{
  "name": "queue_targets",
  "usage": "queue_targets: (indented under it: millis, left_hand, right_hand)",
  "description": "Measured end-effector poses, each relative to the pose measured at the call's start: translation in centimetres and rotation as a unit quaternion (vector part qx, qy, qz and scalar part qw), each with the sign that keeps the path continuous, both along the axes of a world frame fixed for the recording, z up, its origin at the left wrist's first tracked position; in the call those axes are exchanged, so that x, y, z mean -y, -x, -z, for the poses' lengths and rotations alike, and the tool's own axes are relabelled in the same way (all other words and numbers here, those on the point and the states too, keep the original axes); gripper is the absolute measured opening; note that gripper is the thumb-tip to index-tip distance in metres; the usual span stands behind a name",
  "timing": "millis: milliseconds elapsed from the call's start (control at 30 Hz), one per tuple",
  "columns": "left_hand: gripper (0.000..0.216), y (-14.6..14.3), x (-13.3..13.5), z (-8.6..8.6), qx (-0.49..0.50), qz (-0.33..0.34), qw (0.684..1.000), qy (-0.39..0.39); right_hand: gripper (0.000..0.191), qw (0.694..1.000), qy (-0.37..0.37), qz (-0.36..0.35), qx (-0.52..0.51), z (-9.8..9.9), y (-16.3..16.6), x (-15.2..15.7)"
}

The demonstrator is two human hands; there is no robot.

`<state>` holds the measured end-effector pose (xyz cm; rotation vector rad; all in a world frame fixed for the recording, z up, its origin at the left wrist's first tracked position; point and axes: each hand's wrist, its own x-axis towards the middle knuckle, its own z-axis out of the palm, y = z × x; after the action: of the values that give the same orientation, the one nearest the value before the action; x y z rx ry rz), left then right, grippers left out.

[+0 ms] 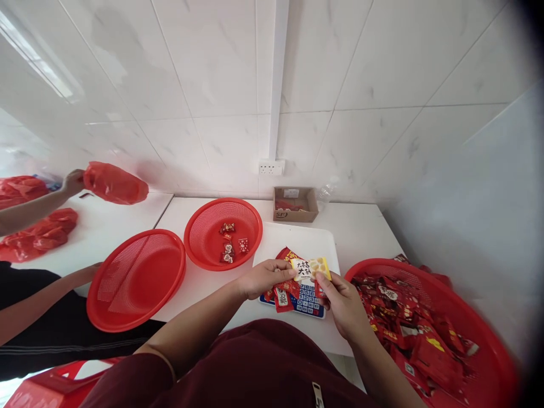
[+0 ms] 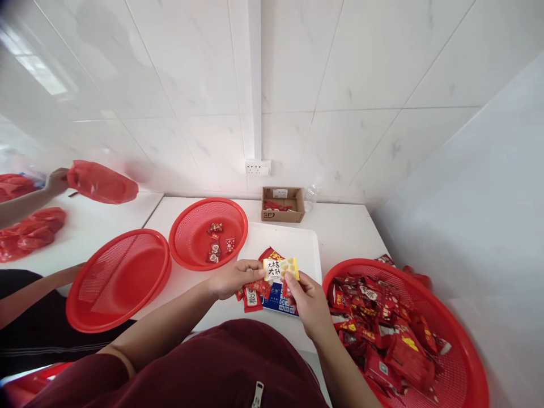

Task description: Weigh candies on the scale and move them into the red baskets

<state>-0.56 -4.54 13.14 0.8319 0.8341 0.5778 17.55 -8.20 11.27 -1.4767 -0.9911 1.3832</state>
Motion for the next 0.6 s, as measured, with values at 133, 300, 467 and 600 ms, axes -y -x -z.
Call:
queue_targets:
  millis: [133, 300, 467, 600]
  left_hand:
    - [0.043, -0.1, 0.1, 0.1, -0.028, -0.002, 0.999, -0.035]
    - [0.046, 0.1, 0.1, -0.7, -0.048, 0.002, 0.998, -0.043]
    - [0.039, 0.3, 0.1, -1.1, -0.09, 0.031, 0.993, -0.072]
    - [0.036, 0.2, 0.2, -0.9, -0.091, 0.025, 0.993, -0.074]
  right_hand:
    - [0.045, 1.0, -0.003, 0.0, -0.002, 0.1, 0.0, -0.1]
    - [0.045, 1.0, 0.002, -0.008, -0.018, 0.2, 0.0, -0.1]
    - [0.046, 0.999, 0.02, 0.003, -0.037, -0.3, 0.2, -0.1]
    - [0.045, 0.999, 0.014, 0.005, -0.035, -0.6, 0.2, -0.1]
